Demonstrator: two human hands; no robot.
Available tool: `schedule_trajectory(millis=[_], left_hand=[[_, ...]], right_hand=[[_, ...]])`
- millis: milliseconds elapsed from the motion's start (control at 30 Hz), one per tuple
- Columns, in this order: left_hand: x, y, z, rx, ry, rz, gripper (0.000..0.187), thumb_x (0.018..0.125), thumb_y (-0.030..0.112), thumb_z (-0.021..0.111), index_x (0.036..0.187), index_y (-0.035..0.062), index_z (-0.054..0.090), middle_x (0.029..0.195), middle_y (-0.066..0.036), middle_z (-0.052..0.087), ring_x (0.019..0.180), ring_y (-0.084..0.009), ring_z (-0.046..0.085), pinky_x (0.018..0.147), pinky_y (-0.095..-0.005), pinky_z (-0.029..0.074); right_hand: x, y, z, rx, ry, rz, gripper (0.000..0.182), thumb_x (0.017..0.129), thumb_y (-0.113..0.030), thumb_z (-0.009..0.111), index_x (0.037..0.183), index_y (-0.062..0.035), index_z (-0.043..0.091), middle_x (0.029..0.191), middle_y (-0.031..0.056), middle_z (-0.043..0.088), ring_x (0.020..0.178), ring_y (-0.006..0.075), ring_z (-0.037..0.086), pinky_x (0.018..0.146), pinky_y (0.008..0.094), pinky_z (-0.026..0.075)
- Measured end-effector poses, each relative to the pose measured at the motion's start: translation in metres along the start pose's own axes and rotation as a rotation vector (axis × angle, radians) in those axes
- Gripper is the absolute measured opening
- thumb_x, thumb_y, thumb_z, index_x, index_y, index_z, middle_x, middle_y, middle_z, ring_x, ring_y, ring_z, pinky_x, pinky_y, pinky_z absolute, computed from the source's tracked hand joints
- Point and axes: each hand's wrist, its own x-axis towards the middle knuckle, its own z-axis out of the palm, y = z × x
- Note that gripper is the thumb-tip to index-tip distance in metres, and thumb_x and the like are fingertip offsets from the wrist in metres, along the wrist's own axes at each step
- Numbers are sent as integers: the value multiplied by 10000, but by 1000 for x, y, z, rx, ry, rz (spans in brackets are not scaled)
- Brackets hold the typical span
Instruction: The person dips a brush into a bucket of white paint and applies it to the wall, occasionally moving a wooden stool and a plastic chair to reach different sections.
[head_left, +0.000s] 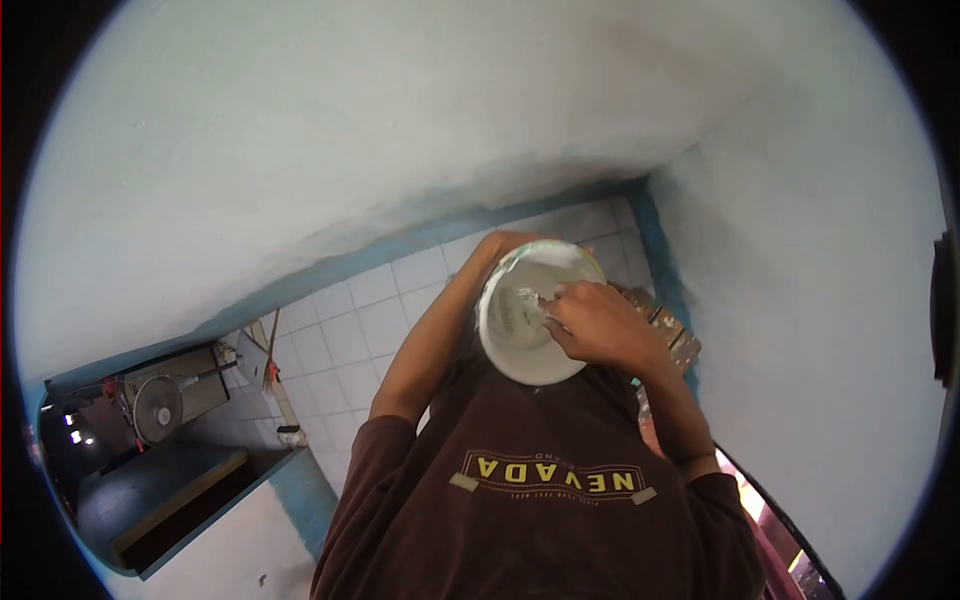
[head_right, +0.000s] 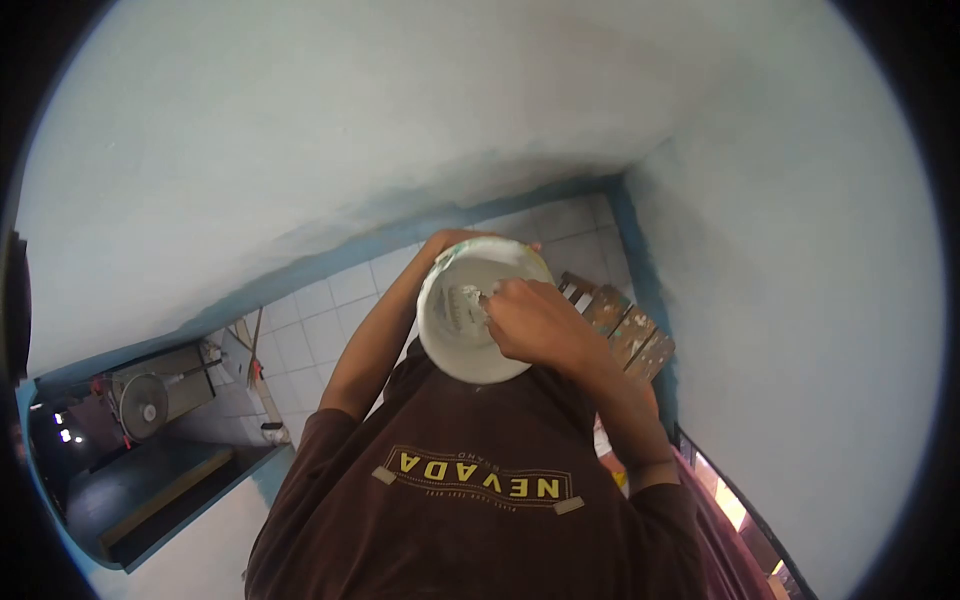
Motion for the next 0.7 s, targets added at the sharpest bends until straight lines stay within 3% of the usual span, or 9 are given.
schedule_trajectory(millis=[67, 100, 167, 300, 433, 567, 633, 700], left_hand=[[4, 0, -4, -32, 30, 49, 480, 999, 470, 584, 1204, 52, 702, 1183, -69, 698, 1045, -161, 662, 942, -328, 524], [2, -1, -11, -50, 44, 66, 479, 999, 469, 584, 1202, 52, 702, 1181, -69, 699, 1045, -161, 662, 941, -328, 524], [7, -3, -12, -92, 68, 83, 476, 999, 467, 584, 1200, 52, 703, 1179, -69, 699, 1044, -160, 662, 939, -328, 525], [3, -15, -20, -166, 115, 119, 471, 1000, 463, 584, 1194, 52, 705, 1173, -70, 700, 1043, -160, 663, 935, -327, 527], [14, -12, -24, -254, 175, 152, 466, 1000, 459, 584, 1189, 51, 706, 1168, -71, 702, 1042, -159, 663, 932, -327, 528], [12, -21, -29, -308, 218, 186, 461, 1001, 456, 585, 1184, 51, 708, 1163, -71, 703, 1041, -158, 663, 928, -327, 530], [18, -17, -36, -348, 233, 206, 458, 1001, 454, 585, 1181, 51, 709, 1160, -72, 703, 1040, -158, 664, 926, -327, 531], [25, -14, -37, -384, 248, 224, 456, 1001, 452, 585, 1178, 51, 710, 1158, -72, 704, 1040, -157, 664, 924, -327, 532]], right_hand=[[0, -3, 3, 30, 123, 17, 195, 826, -82, 598, 919, 61, 693, 906, 240, 673, 827, 389, 687, 756, 471, 559], [4, -4, 8, 22, 125, 16, 195, 826, -82, 598, 919, 61, 693, 906, 240, 673, 827, 389, 687, 756, 471, 559], [11, -8, 27, -67, -79, -50, 183, 822, -85, 596, 870, 66, 687, 879, 253, 664, 799, 400, 681, 754, 480, 555], [1, 6, -9, 82, 36, -87, 189, 815, -90, 603, 847, 82, 673, 821, 264, 651, 769, 414, 677, 716, 480, 560], [14, 2, 38, -18, -43, -19, 199, 840, -122, 613, 879, 61, 681, 826, 243, 658, 789, 407, 675, 737, 486, 553], [4, 7, 20, 11, -7, -43, 224, 884, -166, 616, 927, 42, 686, 832, 234, 663, 797, 403, 675, 744, 491, 548], [3, 0, 5, 33, 137, 21, 207, 884, -159, 620, 917, 34, 687, 829, 232, 664, 797, 397, 680, 757, 489, 549], [16, -1, 32, -46, 64, 22, 207, 886, -170, 628, 930, 22, 691, 825, 227, 670, 794, 391, 682, 752, 487, 546]])
